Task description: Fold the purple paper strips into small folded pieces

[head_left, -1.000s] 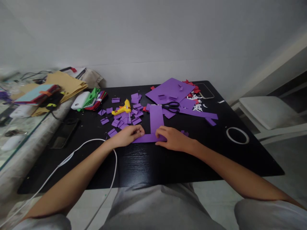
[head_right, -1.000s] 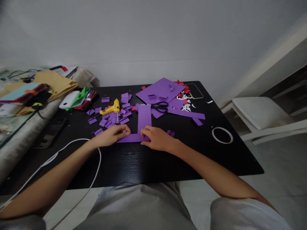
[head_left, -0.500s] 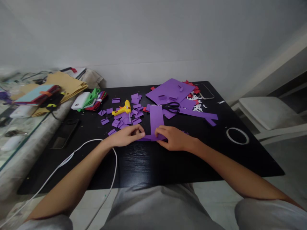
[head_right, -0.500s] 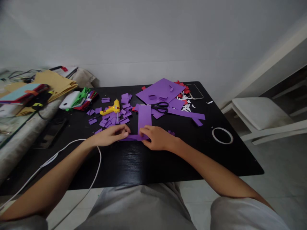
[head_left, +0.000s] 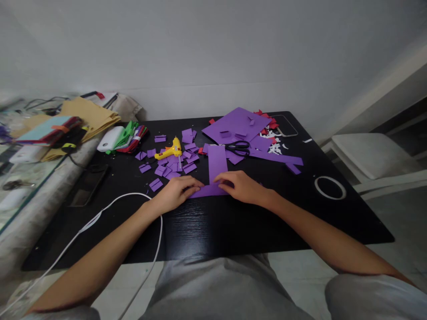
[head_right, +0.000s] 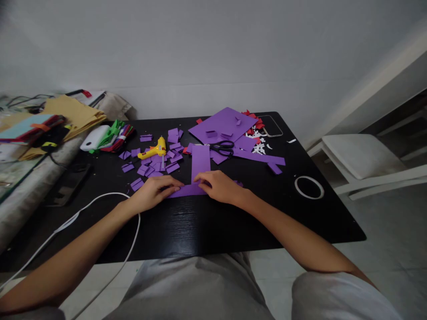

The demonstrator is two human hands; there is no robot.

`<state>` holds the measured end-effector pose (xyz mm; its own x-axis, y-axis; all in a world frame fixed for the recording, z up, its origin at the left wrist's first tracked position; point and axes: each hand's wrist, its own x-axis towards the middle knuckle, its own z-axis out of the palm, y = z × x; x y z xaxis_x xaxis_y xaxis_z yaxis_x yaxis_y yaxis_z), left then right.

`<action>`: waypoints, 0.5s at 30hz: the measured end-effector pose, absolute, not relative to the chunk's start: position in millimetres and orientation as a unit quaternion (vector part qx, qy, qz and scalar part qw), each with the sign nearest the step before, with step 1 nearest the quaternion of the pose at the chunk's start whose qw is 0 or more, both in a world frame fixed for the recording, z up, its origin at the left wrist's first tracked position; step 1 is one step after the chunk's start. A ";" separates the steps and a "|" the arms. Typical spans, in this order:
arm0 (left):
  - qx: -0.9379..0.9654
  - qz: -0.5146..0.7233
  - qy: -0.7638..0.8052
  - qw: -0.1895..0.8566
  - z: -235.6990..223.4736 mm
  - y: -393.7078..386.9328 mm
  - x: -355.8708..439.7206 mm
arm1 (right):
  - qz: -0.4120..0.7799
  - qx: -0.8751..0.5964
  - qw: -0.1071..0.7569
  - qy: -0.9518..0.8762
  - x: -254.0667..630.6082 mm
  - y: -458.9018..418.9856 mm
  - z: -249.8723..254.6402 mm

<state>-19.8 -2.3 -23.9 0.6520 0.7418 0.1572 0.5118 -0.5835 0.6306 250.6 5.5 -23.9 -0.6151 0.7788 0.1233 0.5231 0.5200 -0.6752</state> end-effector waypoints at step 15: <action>0.856 0.207 0.410 0.237 -43.0 -3.7 -13.5 | 0.234 -0.409 0.236 -0.850 243.2 1.2 -50.1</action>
<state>-13.5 -3.7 -43.0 0.5788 0.7998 0.1591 0.6036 -0.5514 0.5759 243.2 1.2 -50.1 -0.5546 0.8052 0.2100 0.5841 0.5564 -0.5909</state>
